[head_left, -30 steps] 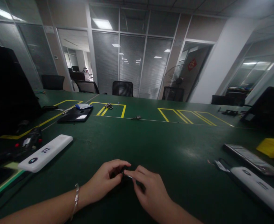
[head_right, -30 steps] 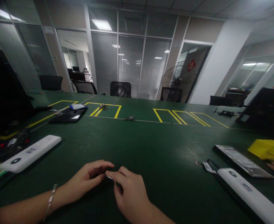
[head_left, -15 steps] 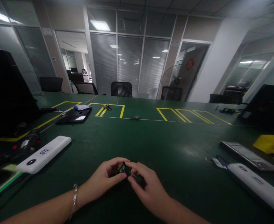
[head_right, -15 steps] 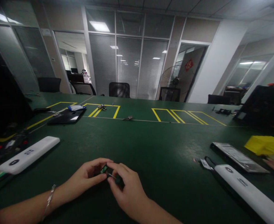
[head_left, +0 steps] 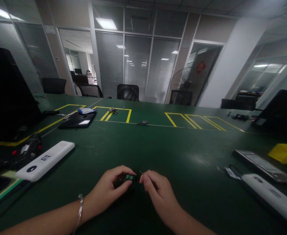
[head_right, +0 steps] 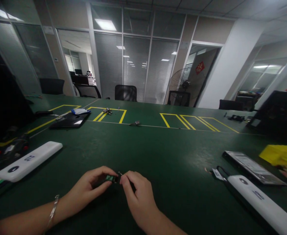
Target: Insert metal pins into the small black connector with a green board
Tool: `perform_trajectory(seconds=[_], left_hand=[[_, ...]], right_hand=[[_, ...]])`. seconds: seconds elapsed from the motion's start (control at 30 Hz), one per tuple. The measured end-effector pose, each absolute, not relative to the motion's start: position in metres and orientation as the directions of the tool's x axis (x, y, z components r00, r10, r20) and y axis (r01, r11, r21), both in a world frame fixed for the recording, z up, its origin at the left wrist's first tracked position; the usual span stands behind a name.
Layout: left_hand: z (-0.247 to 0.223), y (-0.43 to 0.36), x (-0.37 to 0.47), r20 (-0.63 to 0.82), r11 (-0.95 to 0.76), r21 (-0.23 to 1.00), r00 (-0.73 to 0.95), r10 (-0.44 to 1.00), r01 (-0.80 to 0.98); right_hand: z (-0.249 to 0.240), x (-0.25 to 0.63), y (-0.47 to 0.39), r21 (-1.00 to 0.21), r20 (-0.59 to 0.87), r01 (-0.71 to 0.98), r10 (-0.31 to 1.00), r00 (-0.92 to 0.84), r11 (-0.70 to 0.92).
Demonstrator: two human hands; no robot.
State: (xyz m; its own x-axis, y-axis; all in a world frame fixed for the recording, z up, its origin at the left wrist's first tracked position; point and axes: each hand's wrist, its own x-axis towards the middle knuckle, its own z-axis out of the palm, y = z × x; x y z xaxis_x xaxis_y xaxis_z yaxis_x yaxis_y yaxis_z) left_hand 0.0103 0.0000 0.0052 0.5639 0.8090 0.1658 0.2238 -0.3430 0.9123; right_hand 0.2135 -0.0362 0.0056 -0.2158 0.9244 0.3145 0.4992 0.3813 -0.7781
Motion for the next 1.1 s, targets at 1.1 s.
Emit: perform_trajectory(seconds=[1.1], left_hand=[[0.0052, 0.0023, 0.0127, 0.111, -0.095, 0.994, 0.582, 0.805, -0.058]], right_hand=[[0.0052, 0.2084, -0.0369, -0.531, 0.275, 0.743, 0.912, -0.304, 0.407]])
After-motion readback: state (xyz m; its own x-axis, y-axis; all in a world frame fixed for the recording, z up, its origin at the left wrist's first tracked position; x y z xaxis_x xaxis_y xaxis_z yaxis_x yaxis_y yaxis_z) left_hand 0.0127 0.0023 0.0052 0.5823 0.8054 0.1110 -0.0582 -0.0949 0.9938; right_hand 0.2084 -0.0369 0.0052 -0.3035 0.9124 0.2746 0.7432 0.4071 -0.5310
